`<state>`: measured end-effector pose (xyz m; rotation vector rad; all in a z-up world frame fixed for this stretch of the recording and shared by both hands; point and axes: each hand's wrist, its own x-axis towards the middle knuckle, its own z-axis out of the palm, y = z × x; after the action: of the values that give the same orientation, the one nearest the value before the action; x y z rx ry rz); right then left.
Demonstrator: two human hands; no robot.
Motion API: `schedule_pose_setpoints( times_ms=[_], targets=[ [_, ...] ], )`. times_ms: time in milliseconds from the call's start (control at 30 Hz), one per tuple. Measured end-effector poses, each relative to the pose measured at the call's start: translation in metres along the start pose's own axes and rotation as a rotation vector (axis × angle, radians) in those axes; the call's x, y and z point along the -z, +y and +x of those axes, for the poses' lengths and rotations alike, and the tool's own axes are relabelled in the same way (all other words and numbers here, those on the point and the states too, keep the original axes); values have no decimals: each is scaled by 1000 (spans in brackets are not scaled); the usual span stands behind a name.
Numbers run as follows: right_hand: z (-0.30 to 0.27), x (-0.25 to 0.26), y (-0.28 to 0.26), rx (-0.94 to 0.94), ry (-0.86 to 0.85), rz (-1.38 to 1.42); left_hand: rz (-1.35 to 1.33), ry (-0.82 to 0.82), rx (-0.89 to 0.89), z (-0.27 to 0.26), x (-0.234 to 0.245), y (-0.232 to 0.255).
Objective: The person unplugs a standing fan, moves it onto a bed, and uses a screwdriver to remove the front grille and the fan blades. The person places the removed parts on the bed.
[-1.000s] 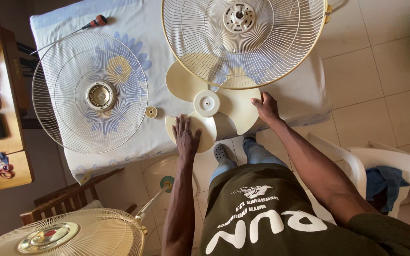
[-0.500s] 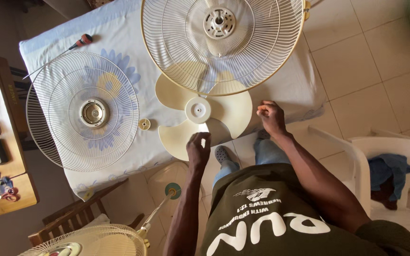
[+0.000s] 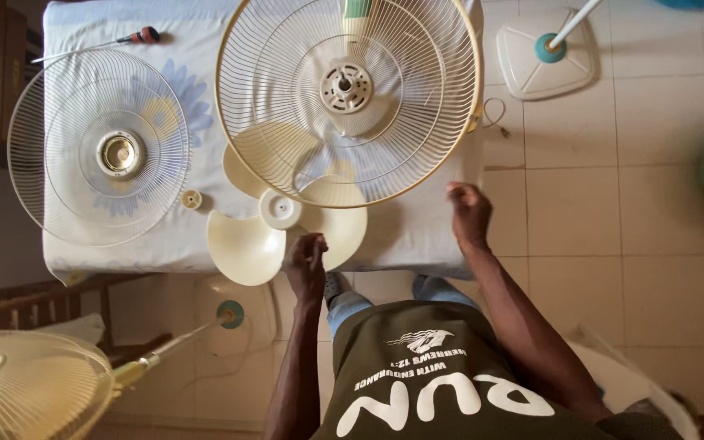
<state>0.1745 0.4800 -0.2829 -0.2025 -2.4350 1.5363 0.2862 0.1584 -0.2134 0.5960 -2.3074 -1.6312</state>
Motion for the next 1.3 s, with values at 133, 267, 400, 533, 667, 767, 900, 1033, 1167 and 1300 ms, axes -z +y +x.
schedule_pose_setpoints(
  times_ms=[133, 267, 400, 533, 667, 767, 900, 1033, 1167, 1300],
  targets=[
    [75, 59, -64, 261, 142, -18, 111, 304, -108, -16, -38, 62],
    [147, 45, -136, 547, -193, 103, 222, 198, -384, -3, -61, 120],
    [194, -49, -166, 769, -615, -43, 347, -95, -432, 54, -92, 146],
    [226, -132, -167, 980, -766, -143, 605, -248, -262, 123, -131, 135],
    [258, -169, -176, 903, -1135, -571, 661, -281, -84, 151, -158, 115],
    [273, -181, -186, 1009, -1286, -685, 691, -297, -78, 144, -162, 108],
    [292, -197, -188, 1124, -1458, -708, 745, -323, -78, 139, -163, 111],
    [302, -208, -181, 1306, -1498, -578, 765, -304, -80, 139, -168, 117],
    [306, -208, -171, 1384, -1425, -476, 798, -297, -60, 138, -175, 120],
    [309, -206, -162, 1438, -1346, -362, 820, -263, -12, 134, -187, 121]
  ],
)
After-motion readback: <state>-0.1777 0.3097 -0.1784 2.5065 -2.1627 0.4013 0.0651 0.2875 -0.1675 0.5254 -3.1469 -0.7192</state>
